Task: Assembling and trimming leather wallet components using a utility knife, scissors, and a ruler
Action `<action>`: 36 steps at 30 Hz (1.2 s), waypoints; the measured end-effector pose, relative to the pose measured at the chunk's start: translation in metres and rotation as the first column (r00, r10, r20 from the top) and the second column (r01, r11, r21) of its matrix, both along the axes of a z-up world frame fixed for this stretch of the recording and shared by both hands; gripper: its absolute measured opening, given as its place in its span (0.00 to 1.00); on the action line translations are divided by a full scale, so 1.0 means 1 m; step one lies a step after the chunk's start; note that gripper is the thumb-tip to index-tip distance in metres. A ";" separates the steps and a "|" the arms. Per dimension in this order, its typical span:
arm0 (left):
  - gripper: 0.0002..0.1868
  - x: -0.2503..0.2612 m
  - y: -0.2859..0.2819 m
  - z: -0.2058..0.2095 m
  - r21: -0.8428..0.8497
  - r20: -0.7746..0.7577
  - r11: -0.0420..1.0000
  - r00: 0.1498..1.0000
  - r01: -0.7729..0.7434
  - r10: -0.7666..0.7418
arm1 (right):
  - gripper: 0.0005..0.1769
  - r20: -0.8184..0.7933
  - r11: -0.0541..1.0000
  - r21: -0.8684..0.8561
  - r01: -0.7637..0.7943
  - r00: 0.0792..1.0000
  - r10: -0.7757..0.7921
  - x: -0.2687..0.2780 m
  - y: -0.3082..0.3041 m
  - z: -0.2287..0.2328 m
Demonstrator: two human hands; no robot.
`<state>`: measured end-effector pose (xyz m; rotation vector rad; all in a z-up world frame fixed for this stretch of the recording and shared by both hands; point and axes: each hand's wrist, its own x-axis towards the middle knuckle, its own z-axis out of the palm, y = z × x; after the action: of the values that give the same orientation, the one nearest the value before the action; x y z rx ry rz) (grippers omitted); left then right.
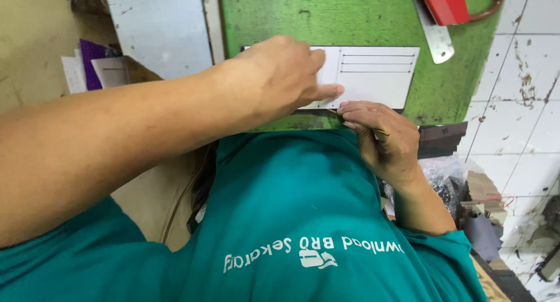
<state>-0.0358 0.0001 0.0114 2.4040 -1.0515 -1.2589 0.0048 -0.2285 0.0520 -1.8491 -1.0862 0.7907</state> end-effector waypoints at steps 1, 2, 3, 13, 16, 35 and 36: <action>0.40 0.000 0.000 0.004 0.007 0.013 1.000 1.000 0.011 -0.011 | 0.06 0.013 1.000 0.007 0.011 1.000 -0.011 0.000 -0.004 0.000; 0.40 0.001 0.000 0.007 0.012 0.003 1.000 1.000 0.001 -0.001 | 0.05 0.006 0.999 0.029 0.022 1.000 -0.023 -0.001 -0.007 -0.001; 0.40 0.001 0.000 0.009 0.016 -0.008 1.000 1.000 -0.008 0.008 | 0.04 -0.001 0.998 0.051 0.034 0.999 -0.034 -0.001 -0.011 -0.003; 0.20 -0.033 -0.013 -0.007 -0.057 0.503 0.997 0.861 -0.044 0.067 | 0.03 0.050 0.987 0.108 0.116 0.991 -0.122 -0.010 -0.037 -0.017; 0.25 -0.036 -0.015 -0.004 0.000 0.600 1.000 0.800 0.004 -0.003 | 0.03 0.067 0.983 0.134 0.126 0.988 -0.136 -0.012 -0.041 -0.023; 0.50 -0.021 -0.068 -0.003 0.376 0.510 0.926 0.826 0.037 -0.240 | 0.08 0.279 0.934 0.256 0.248 0.906 -0.317 -0.019 -0.113 -0.069; 0.50 -0.021 -0.071 -0.005 0.374 0.524 0.927 0.820 0.022 -0.231 | 0.12 0.281 0.923 0.291 0.251 0.900 -0.333 -0.020 -0.117 -0.074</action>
<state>-0.0570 -0.0705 0.0060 3.1543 -1.2356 -0.8299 -0.0154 -0.3455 -0.0216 -1.9052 -1.0159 0.1624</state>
